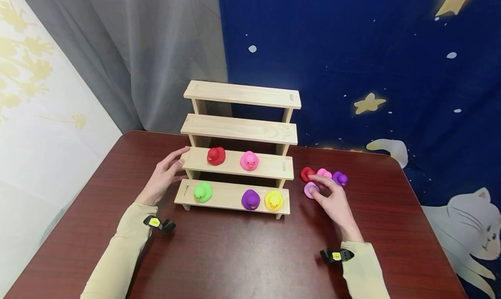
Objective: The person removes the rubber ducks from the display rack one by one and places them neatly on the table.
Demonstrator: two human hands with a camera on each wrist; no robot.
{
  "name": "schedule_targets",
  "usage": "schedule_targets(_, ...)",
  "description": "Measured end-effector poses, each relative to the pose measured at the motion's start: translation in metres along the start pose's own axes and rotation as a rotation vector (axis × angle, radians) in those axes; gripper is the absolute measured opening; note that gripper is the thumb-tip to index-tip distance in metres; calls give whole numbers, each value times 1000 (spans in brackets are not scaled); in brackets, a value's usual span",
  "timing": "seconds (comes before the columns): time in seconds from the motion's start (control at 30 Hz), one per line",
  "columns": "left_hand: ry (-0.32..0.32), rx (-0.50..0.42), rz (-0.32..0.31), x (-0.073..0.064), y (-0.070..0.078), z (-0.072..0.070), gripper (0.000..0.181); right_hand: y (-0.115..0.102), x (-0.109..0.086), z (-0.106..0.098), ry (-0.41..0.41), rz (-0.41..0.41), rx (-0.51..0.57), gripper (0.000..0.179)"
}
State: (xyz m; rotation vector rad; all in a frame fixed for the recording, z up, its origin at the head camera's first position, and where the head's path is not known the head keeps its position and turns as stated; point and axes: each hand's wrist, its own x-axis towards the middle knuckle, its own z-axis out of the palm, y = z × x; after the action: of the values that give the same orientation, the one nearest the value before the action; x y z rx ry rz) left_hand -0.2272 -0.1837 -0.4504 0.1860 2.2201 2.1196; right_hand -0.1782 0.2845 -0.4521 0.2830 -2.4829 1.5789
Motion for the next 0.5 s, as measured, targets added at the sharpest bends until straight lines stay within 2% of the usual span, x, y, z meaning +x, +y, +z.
schedule_targets(0.2,-3,11,8,0,0,0,43,-9,4,4,-6,-41,25,35)
schedule_targets(0.4,-3,12,14,0,-1,-1,43,-18,8,5,-35,-30,16,35)
schedule_targets(0.5,-2,13,13,1,-2,-1,43,-27,10,7,-45,-49,43,35)
